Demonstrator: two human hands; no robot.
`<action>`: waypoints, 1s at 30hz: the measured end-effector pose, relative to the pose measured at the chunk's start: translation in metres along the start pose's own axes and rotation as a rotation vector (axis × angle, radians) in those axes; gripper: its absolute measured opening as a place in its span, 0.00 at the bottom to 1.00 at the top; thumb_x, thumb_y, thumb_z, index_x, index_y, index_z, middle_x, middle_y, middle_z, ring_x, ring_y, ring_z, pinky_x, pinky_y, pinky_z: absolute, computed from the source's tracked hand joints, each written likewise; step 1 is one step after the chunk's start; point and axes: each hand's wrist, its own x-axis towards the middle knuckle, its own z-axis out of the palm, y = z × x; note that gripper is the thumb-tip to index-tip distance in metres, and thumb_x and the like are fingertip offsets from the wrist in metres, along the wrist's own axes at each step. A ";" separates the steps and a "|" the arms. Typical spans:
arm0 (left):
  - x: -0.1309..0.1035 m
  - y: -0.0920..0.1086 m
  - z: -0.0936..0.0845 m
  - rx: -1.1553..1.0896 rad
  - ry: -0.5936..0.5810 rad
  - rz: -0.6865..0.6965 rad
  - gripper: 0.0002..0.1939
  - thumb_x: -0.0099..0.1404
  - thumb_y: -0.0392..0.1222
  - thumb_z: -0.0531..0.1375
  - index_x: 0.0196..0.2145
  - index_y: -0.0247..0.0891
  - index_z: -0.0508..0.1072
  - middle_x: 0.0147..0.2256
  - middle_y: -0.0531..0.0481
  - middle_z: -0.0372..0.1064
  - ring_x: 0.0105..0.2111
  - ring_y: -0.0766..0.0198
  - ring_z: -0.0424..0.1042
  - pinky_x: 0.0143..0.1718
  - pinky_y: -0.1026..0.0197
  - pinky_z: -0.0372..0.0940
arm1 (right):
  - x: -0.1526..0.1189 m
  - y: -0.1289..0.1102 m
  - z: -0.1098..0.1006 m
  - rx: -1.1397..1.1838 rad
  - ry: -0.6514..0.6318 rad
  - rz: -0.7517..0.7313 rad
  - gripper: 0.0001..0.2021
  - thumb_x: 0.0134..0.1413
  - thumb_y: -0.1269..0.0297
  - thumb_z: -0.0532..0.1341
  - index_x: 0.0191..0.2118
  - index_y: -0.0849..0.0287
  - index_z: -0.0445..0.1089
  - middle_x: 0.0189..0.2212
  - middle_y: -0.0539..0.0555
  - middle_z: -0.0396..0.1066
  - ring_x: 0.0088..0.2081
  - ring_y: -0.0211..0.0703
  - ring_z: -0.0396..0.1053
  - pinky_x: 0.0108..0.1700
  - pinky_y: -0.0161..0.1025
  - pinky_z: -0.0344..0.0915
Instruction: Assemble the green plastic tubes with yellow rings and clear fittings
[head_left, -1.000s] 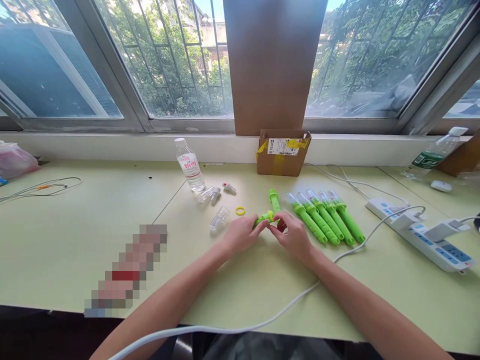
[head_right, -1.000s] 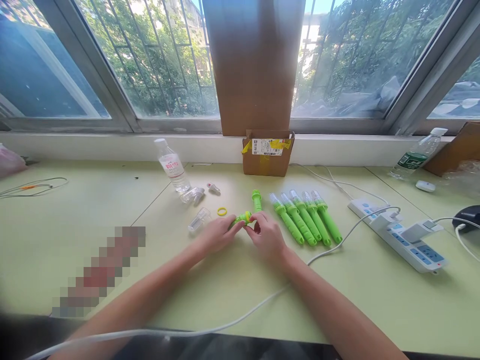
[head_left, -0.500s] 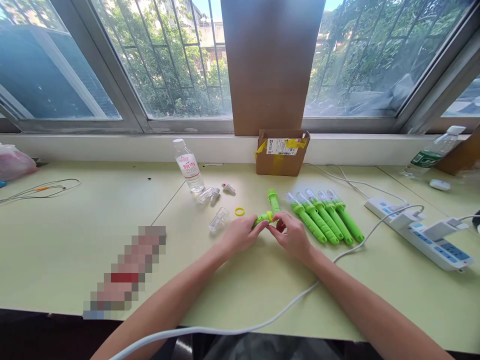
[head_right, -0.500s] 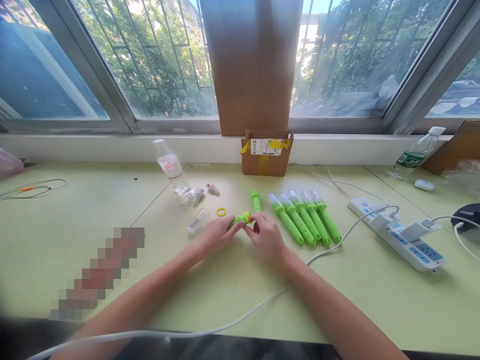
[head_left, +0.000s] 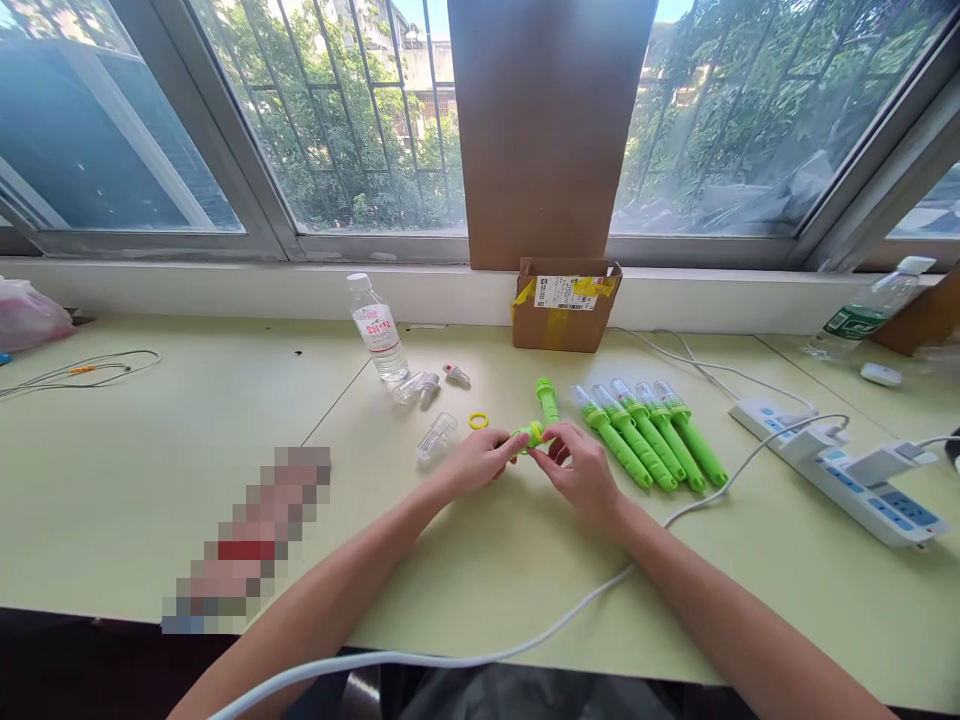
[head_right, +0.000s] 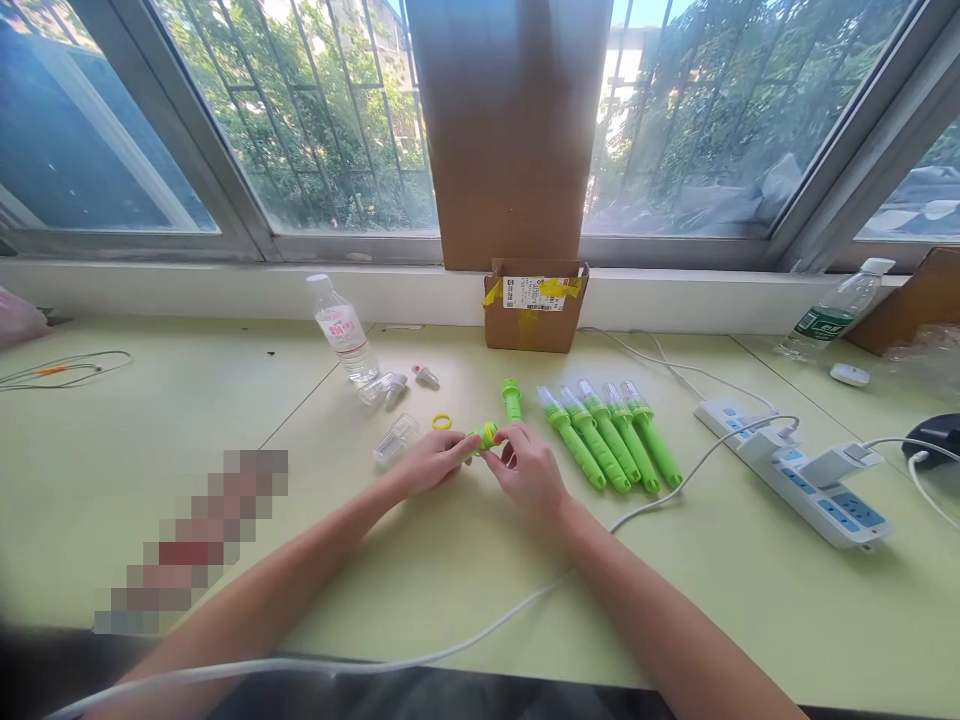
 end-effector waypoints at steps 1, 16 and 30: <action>0.000 0.000 -0.001 -0.015 -0.013 -0.007 0.30 0.61 0.68 0.45 0.25 0.36 0.66 0.13 0.57 0.53 0.14 0.70 0.53 0.19 0.65 0.49 | 0.000 0.000 0.000 0.000 0.002 0.000 0.05 0.56 0.63 0.60 0.35 0.56 0.63 0.28 0.50 0.65 0.21 0.34 0.65 0.23 0.33 0.66; -0.003 0.003 0.000 -0.157 -0.052 -0.072 0.32 0.58 0.70 0.45 0.26 0.35 0.66 0.14 0.56 0.55 0.13 0.72 0.54 0.16 0.66 0.48 | 0.002 -0.003 -0.001 0.017 0.024 -0.011 0.05 0.54 0.65 0.61 0.35 0.56 0.63 0.30 0.50 0.66 0.23 0.35 0.67 0.24 0.33 0.67; -0.002 0.001 -0.003 -0.304 -0.121 -0.070 0.30 0.60 0.68 0.47 0.26 0.35 0.65 0.15 0.56 0.56 0.12 0.72 0.54 0.15 0.67 0.48 | 0.002 -0.005 -0.001 0.055 0.020 -0.021 0.06 0.55 0.64 0.61 0.37 0.56 0.63 0.32 0.51 0.66 0.24 0.36 0.68 0.25 0.34 0.68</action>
